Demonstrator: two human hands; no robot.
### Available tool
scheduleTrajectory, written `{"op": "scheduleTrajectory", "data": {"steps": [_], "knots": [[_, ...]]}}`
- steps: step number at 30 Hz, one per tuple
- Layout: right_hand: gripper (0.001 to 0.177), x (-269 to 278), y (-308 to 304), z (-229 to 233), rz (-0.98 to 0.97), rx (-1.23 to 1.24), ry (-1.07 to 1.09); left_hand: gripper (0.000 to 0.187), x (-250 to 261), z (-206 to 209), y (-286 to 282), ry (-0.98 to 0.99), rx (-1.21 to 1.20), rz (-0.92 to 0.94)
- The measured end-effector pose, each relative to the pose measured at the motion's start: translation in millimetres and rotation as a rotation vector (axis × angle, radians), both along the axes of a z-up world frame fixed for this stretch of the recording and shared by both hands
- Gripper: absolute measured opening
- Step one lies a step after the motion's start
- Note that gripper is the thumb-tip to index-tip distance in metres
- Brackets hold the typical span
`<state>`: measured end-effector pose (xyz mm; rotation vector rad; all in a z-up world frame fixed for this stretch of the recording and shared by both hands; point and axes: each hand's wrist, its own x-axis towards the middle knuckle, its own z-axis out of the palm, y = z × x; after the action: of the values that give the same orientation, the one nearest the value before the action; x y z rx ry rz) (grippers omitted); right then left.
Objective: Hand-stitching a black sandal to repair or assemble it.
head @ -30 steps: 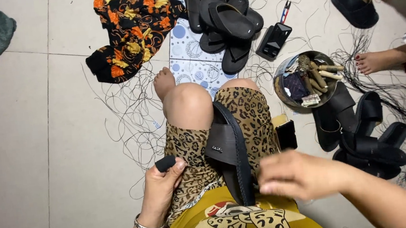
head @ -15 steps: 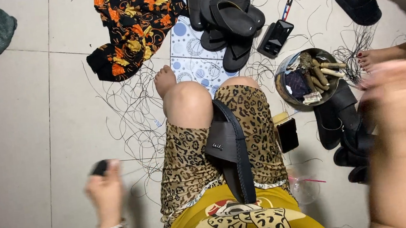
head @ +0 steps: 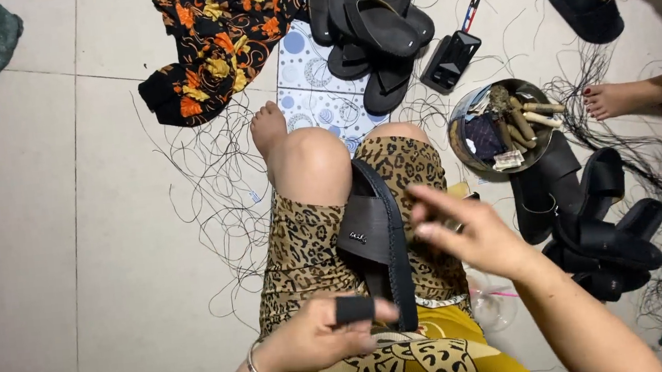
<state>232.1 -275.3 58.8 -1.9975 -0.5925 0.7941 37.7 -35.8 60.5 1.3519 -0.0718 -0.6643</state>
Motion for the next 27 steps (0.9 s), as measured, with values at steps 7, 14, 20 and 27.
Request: {"op": "scheduleTrajectory", "data": {"steps": [7,14,20,27], "knots": [[0.019,1.7,12.2,12.4,0.298,0.276,0.011,0.052,-14.1,-40.4,-0.1,-0.325,0.945,0.430],[0.050,-2.6,37.7,-27.7,-0.330,0.697,0.637,0.042,-53.3,-61.8,-6.8,0.090,0.069,0.219],[0.047,59.6,-12.2,1.1,-0.453,-0.127,0.160,0.012,-45.3,-23.7,51.1,0.504,-0.168,0.560],[0.053,25.2,-31.4,26.2,0.191,-0.248,-0.274,0.076,-12.0,-46.4,81.1,-0.253,1.110,0.859]]}}
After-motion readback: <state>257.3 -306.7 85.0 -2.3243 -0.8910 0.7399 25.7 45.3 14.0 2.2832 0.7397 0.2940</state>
